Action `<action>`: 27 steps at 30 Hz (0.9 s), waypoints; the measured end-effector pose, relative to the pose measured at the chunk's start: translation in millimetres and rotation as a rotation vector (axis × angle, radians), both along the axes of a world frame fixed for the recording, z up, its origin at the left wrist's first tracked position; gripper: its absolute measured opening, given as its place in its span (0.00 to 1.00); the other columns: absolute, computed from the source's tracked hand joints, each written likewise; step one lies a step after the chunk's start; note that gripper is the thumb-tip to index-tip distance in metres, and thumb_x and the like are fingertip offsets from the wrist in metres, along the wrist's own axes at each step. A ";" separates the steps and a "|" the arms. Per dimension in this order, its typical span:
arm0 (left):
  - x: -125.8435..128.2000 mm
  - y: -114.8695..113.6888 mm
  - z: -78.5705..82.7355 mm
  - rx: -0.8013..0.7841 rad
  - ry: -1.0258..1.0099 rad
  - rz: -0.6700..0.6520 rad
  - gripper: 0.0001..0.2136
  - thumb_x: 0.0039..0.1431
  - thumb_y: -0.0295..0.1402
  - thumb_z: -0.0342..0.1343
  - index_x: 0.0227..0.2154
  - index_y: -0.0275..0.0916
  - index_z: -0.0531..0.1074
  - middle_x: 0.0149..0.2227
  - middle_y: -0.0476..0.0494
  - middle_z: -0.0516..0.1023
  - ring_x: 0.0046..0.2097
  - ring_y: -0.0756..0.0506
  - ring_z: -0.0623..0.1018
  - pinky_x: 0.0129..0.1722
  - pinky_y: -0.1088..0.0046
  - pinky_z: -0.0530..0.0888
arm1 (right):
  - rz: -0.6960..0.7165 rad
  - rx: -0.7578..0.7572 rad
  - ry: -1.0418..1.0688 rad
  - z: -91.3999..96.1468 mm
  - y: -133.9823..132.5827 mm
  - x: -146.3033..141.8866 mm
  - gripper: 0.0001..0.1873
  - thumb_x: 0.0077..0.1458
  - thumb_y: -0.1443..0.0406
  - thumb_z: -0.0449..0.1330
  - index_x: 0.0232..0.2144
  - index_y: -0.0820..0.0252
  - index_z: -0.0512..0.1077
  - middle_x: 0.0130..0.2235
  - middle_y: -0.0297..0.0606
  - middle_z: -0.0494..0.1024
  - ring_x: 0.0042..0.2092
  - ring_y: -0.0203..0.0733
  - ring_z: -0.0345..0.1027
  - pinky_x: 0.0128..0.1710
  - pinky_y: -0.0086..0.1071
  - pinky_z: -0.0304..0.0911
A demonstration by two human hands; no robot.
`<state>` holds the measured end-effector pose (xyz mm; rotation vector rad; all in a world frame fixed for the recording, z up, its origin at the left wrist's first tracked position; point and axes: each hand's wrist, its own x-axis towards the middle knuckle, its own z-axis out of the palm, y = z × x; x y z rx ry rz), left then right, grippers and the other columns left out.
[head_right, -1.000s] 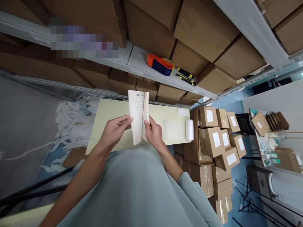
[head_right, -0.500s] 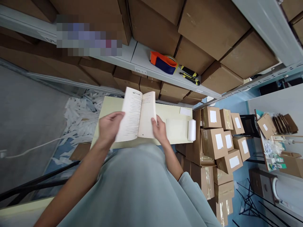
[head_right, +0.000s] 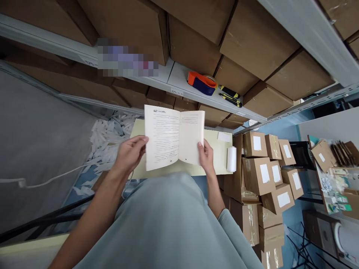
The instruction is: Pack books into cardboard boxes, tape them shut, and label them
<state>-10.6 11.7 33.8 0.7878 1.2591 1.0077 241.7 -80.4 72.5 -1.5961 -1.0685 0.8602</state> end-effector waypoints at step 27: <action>-44.2 25.2 3.4 0.029 -0.140 -0.081 0.33 0.39 0.58 0.80 0.41 0.38 0.81 0.37 0.38 0.88 0.44 0.36 0.89 0.43 0.64 0.86 | 0.113 -0.096 0.127 -41.2 36.5 -4.7 0.27 0.58 0.44 0.72 0.46 0.60 0.84 0.44 0.47 0.89 0.45 0.51 0.85 0.50 0.44 0.81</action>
